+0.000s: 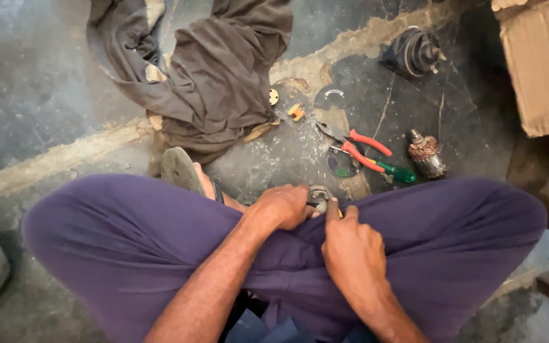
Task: The person sits on the floor and uses a screwdriver and pliers to disassemble and adjust a small cylindrical electrical component. They repeatedly pry open the casing, manipulate internal parts, and reassemble the unit while another person works nearby.
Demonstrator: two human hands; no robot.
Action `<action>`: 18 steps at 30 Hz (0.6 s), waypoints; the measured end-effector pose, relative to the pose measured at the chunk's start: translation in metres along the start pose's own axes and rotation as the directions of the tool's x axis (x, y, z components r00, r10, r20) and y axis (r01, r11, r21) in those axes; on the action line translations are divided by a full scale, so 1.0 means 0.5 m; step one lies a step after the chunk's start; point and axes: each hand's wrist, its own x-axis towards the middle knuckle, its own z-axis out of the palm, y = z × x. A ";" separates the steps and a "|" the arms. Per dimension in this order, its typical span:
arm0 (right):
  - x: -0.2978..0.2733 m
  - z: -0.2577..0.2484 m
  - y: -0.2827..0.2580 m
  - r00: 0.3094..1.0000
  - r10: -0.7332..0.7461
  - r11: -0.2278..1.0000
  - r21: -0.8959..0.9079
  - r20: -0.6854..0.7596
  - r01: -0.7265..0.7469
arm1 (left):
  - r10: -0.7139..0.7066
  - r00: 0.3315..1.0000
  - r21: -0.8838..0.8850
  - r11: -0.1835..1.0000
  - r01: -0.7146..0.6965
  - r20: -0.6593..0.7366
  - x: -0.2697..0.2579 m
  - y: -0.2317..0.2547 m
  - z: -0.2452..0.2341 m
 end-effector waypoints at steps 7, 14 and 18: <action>-0.003 -0.027 -0.006 0.998 0.042 0.999 -0.024 0.052 -0.041 | 0.021 0.998 0.047 0.999 -0.023 0.053 0.003 0.004 -0.001; 0.004 -0.047 0.067 0.992 0.090 0.971 0.213 0.087 -0.107 | -0.007 1.000 0.031 0.999 0.007 -0.006 -0.016 -0.006 0.016; 0.009 -0.045 0.060 0.999 0.040 0.964 0.262 0.032 -0.047 | -0.012 1.000 0.043 0.999 0.012 -0.007 -0.012 0.002 0.003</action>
